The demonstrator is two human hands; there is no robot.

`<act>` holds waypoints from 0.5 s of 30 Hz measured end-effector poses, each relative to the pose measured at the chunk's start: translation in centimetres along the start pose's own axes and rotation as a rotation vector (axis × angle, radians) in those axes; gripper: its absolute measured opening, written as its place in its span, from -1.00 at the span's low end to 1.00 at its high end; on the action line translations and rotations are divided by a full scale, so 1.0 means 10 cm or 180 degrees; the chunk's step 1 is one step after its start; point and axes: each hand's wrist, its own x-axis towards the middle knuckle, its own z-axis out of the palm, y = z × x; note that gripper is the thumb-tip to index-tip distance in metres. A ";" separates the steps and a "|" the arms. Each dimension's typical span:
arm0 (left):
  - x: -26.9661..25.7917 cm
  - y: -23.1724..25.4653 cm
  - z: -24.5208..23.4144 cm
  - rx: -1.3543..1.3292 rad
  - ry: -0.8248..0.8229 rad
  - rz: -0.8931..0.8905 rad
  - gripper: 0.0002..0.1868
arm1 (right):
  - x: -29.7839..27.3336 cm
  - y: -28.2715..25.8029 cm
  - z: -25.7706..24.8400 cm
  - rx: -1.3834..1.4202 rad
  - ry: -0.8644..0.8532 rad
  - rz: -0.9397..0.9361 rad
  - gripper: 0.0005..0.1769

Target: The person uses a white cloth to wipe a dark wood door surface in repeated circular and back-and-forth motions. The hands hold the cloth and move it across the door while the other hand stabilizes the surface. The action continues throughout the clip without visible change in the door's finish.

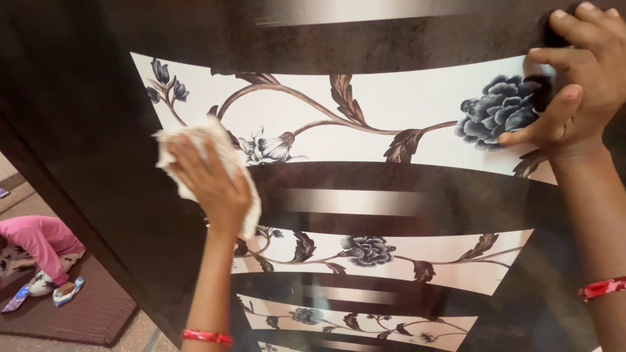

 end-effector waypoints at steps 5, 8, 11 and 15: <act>0.36 -0.10 -0.01 0.0154 0.0138 -0.0647 -0.25 | 0.02 -0.02 -0.01 0.0104 0.0075 0.0102 -0.20; 0.59 0.25 0.06 0.0200 0.0342 -0.0451 -0.27 | 0.04 -0.05 -0.02 0.0058 0.0051 0.0103 -0.20; 0.76 0.86 0.13 -0.0015 0.0395 -0.0062 -0.24 | 0.07 -0.08 -0.02 0.0059 0.0070 0.0080 -0.22; 0.90 1.96 0.26 -0.0522 0.0327 0.0439 -0.17 | 0.11 -0.12 -0.02 0.0152 0.0136 0.0127 -0.25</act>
